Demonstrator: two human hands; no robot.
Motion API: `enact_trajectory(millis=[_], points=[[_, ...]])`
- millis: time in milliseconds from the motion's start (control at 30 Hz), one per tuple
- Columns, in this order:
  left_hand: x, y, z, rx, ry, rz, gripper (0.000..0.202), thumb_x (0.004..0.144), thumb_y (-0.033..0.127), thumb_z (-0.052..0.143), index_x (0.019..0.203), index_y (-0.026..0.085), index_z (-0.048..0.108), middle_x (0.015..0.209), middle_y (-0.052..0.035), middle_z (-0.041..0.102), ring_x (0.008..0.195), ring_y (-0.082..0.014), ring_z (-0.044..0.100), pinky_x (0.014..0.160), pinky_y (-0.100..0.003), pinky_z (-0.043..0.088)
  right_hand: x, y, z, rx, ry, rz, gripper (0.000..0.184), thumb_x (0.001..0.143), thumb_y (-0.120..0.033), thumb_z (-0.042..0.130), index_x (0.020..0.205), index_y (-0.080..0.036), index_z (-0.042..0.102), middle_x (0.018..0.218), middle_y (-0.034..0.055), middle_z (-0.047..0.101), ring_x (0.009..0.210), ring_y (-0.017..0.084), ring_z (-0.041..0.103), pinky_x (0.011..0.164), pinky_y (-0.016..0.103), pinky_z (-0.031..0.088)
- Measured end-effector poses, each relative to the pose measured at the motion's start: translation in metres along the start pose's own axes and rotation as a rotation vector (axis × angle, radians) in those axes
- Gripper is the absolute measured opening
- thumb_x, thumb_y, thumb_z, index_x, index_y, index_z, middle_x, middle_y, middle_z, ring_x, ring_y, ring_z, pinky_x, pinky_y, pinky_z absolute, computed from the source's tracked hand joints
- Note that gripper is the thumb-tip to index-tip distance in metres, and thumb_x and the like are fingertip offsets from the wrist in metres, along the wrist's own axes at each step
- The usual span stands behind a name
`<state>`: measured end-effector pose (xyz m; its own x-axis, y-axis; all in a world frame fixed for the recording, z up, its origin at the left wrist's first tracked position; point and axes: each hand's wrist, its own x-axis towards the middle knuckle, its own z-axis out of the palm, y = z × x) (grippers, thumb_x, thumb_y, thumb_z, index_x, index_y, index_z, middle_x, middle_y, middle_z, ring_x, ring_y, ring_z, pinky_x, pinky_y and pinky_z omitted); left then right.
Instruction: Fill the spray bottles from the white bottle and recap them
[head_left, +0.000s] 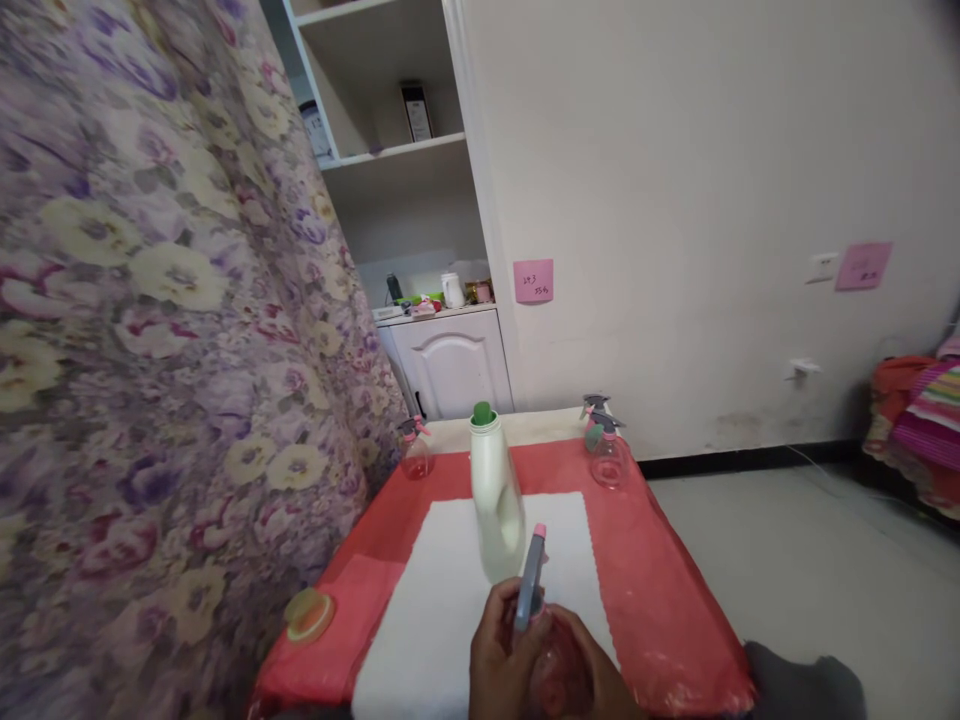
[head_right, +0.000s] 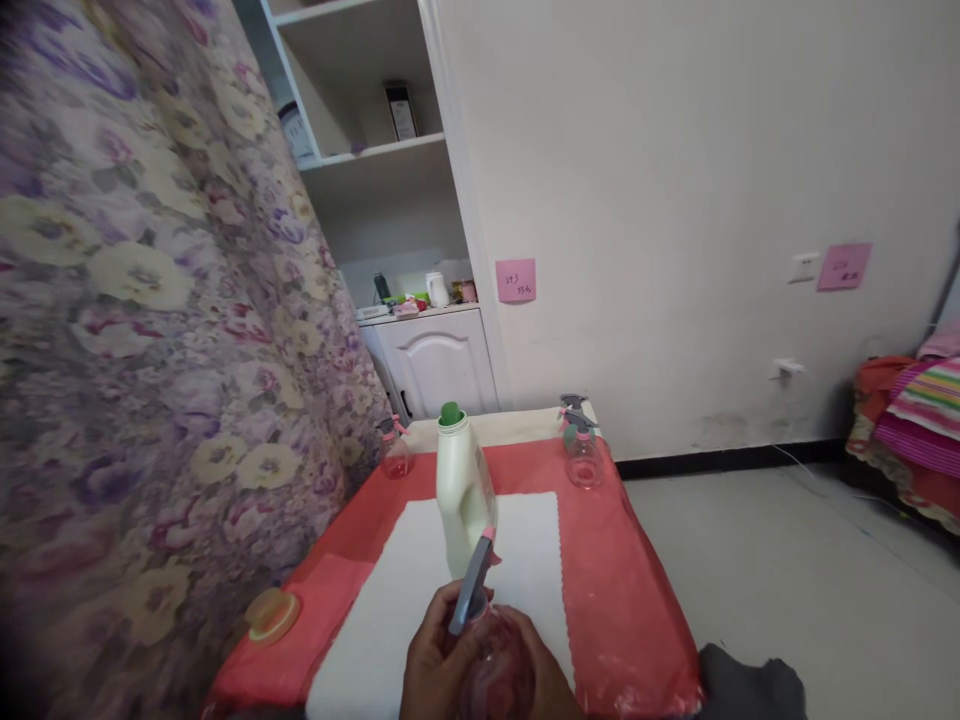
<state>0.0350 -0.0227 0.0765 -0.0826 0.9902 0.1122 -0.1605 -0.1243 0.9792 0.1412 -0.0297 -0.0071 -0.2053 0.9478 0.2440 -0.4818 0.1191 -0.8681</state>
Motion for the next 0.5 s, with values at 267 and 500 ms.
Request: enact_trajectory(millis=[267, 500], points=[[0.011, 0.022, -0.016, 0.041, 0.000, 0.018, 0.041, 0.063, 0.042, 0.081, 0.096, 0.020, 0.071, 0.094, -0.0082, 0.076, 0.090, -0.0253, 0.067, 0.078, -0.031, 0.052, 0.000, 0.000, -0.008, -0.089, -0.010, 0.037, 0.097, 0.040, -0.044, 0.087, 0.128, -0.026, 0.050, 0.136, 0.0104, 0.057, 0.131, 0.036, 0.046, 0.111, 0.045, 0.031], [0.007, 0.053, -0.019, 0.017, 0.073, 0.075, 0.040, 0.060, 0.040, 0.083, 0.093, 0.019, 0.073, 0.092, -0.0072, 0.076, 0.089, -0.0244, 0.068, 0.083, -0.031, 0.052, 0.000, 0.009, -0.015, -0.151, -0.017, 0.051, 0.098, 0.045, -0.039, 0.085, 0.132, -0.023, 0.043, 0.141, 0.0131, 0.051, 0.134, 0.035, 0.042, 0.113, 0.045, 0.027]])
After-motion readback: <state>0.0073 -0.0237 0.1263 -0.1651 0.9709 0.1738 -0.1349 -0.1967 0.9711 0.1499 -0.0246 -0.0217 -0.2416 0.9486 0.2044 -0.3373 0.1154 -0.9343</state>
